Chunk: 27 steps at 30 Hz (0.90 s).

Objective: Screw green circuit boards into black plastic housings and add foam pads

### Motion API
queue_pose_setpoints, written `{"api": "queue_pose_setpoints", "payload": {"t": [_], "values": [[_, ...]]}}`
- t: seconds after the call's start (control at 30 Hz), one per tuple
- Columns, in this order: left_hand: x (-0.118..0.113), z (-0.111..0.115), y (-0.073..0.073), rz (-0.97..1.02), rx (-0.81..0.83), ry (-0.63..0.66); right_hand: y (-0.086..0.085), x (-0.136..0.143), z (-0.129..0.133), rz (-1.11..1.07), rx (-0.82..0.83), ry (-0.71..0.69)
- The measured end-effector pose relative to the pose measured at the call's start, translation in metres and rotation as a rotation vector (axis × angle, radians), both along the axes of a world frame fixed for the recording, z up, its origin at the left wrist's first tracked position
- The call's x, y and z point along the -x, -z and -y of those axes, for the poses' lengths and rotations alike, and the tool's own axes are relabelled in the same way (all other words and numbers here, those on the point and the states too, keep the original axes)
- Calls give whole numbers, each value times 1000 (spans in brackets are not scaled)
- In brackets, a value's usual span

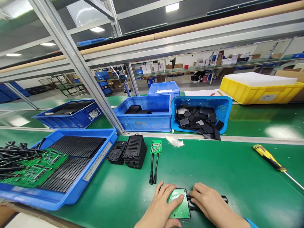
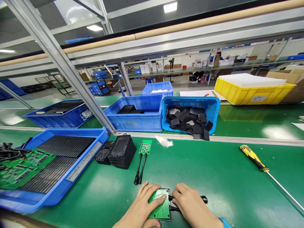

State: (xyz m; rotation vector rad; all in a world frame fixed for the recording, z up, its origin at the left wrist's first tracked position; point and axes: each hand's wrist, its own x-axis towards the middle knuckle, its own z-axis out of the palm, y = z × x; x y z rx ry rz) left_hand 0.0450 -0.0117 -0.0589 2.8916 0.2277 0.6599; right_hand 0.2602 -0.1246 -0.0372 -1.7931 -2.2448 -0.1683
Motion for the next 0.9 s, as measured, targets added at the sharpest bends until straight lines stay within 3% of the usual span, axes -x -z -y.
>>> {"api": "queue_pose_setpoints", "payload": {"t": [0.07, 0.3, 0.5, 0.6, 0.73, 0.9], "values": [[0, -1, 7, 13, -3, -6, -2, -1, -1, 1, 3, 6], [1, -1, 22, 31, 13, -21, -6, 5, 1, 70, -281, -125], [2, -1, 10, -24, 19, -4, -2, 7, -3, 153, -310, -174], [1, 1, 1, -45, -22, -9, -8, 1, -4, 95, -140, -158], [-2, 9, -11, -109, -85, 12, -15, -4, 7, -145, 73, -78], [-5, 13, -22, -74, -194, 12, 8, 1, 19, -153, -171, -194]]}}
